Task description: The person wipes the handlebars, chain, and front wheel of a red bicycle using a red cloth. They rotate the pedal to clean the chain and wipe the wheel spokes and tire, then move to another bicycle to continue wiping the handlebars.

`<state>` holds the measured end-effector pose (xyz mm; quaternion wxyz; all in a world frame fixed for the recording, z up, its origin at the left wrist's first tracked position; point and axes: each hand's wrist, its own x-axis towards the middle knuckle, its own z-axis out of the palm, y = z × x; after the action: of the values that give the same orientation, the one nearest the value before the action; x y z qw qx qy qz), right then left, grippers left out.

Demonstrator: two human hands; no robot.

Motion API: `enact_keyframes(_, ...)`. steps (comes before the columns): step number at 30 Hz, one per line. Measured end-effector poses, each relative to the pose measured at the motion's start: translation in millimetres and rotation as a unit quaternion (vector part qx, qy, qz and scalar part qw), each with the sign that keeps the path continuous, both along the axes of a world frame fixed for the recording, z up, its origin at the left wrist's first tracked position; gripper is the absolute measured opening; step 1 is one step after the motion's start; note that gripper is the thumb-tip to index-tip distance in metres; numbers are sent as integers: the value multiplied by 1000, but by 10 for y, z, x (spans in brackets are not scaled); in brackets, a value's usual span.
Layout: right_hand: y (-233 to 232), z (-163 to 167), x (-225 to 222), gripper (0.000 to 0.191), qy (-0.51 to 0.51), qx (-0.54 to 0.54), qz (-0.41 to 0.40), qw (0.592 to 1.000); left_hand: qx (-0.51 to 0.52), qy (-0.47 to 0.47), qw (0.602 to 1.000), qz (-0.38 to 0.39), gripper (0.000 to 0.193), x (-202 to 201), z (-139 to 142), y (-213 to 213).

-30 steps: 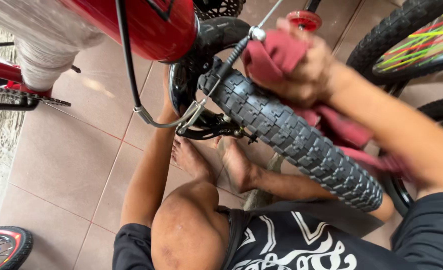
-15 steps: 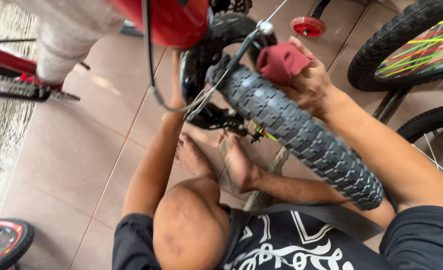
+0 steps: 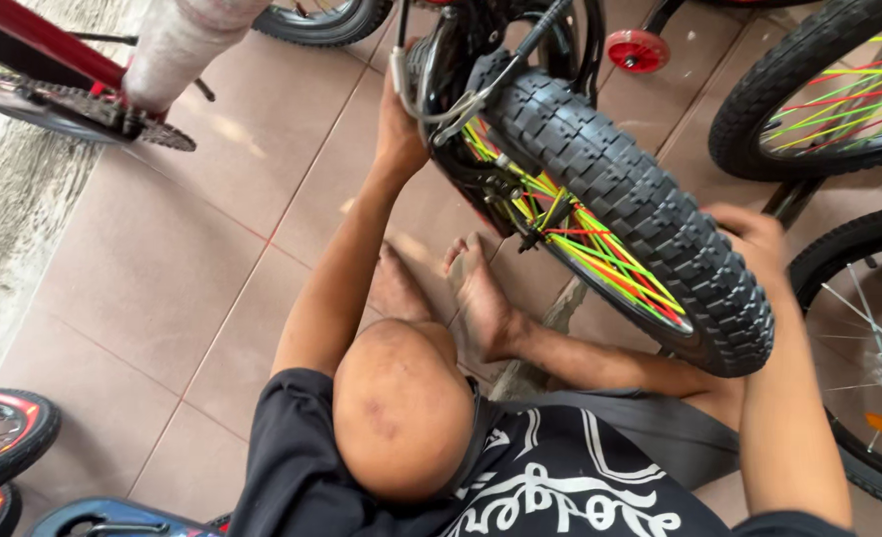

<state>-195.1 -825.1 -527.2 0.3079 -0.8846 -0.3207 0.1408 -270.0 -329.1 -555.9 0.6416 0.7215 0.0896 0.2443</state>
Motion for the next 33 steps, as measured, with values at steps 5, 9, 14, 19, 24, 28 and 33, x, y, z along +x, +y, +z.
enact_keyframes(5, -425, -118, -742, 29, 368, 398, -217, 812, 51, -47, 997, -44, 75, 100, -29, 56)
enact_keyframes(9, -168, -208, -1500, 22, 410, 341, -270, 802, 219, 42, 970, -98, 43, 344, -374, 245)
enact_keyframes(14, 462, -83, -2276, 22, 165, 292, -183, 924, 196, 100, 955, -200, 29, 642, -646, 373)
enact_keyframes(19, 936, -9, -2570, 26, 243, 300, -211, 898, 267, 126, 941, -166, 27, 658, -701, 460)
enact_keyframes(24, 1133, 80, -2650, 27, 216, 307, -169, 911, 323, 147, 927, -125, 25, 595, -727, 561)
enact_keyframes(28, 1058, 131, -2452, 27, 284, 314, -177, 888, 347, 99, 931, -59, 23, 275, -309, 475)
enact_keyframes(33, 772, 586, -2071, 44, 357, 518, -180, 756, 200, -46, 979, 22, 20, -593, 481, 145)
